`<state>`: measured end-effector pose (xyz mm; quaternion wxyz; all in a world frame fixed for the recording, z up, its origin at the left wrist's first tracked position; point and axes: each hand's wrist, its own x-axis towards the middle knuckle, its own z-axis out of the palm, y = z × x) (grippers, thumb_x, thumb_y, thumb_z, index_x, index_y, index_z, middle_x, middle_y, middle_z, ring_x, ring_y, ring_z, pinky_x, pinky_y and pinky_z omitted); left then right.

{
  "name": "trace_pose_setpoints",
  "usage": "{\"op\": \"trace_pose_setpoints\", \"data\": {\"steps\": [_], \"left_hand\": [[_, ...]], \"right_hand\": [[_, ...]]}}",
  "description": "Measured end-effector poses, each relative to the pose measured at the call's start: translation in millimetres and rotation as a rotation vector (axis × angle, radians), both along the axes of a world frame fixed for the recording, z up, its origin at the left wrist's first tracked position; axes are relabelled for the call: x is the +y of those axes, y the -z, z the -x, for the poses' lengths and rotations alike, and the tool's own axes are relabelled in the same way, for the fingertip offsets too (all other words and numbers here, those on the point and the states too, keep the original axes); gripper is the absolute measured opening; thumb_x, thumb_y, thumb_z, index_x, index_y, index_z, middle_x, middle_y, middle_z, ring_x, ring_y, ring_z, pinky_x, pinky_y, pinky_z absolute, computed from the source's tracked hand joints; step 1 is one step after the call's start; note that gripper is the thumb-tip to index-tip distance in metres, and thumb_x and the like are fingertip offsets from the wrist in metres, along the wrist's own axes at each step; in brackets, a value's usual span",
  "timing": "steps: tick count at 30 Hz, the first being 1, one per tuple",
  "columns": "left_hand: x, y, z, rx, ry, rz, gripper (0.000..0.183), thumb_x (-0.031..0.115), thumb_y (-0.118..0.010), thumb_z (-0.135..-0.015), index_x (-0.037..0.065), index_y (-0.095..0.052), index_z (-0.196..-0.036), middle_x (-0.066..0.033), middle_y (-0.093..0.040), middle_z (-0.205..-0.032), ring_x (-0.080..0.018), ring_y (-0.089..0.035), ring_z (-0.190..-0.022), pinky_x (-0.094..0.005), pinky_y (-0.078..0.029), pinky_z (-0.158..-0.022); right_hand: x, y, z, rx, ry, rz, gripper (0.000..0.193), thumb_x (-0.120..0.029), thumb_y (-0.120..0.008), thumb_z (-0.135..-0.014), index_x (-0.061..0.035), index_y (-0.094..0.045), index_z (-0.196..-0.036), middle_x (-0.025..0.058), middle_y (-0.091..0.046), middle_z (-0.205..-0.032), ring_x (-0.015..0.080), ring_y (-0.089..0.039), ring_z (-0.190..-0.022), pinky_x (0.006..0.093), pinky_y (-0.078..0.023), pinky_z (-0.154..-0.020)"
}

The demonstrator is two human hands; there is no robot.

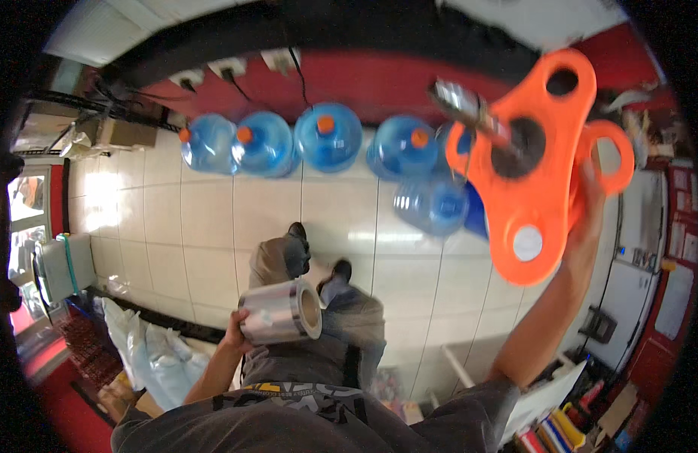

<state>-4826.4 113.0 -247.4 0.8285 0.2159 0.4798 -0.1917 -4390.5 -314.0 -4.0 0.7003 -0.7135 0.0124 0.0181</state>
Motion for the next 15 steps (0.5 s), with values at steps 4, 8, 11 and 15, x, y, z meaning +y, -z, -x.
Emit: {"op": "trace_pose_setpoints", "data": {"steps": [4, 8, 11, 15], "left_hand": [[5, 81, -44, -0.246, 0.276, -0.226, 0.092, 0.040, -0.070, -0.085, 0.008, -0.025, -0.158, -0.0136, -0.041, -0.152, -0.0287, -0.045, -0.137, -0.0418, -0.040, -0.108], [19, 223, -120, -0.363, 0.878, -1.077, 0.120, 0.039, -0.088, -0.066, 0.004, -0.019, -0.157, -0.0266, -0.039, -0.147, -0.0371, -0.038, -0.139, -0.0493, -0.035, -0.113], [26, 341, -155, -0.669, 1.118, -1.559, 0.121, 0.036, -0.089, -0.057, 0.007, -0.026, -0.156, -0.0235, -0.043, -0.140, -0.0432, -0.044, -0.128, -0.0536, -0.039, -0.108], [29, 484, -198, -0.817, 1.562, -1.792, 0.121, 0.035, -0.089, -0.053, 0.010, -0.030, -0.156, -0.0209, -0.041, -0.141, -0.0408, -0.043, -0.129, -0.0541, -0.042, -0.103]], "right_hand": [[-46, 159, 103, 0.239, 0.105, -0.062, 0.064, -0.034, -0.053, -0.101, -0.0031, -0.030, -0.153, 0.0138, -0.052, -0.145, 0.0251, -0.057, -0.128, 0.0392, -0.049, -0.106], [-33, 358, 180, 0.402, 0.052, -0.261, 0.057, -0.035, -0.053, -0.103, -0.0022, -0.038, -0.147, 0.0115, -0.055, -0.139, 0.0224, -0.059, -0.122, 0.0379, -0.052, -0.100], [-2, 513, 222, 0.453, 0.032, -0.338, 0.054, -0.036, -0.051, -0.104, -0.0022, -0.040, -0.144, 0.0103, -0.055, -0.136, 0.0209, -0.059, -0.119, 0.0368, -0.053, -0.097], [39, 678, 245, 0.440, -0.010, -0.434, 0.051, -0.038, -0.050, -0.105, -0.0021, -0.043, -0.140, 0.0088, -0.056, -0.131, 0.0189, -0.060, -0.114, 0.0353, -0.054, -0.094]]}}
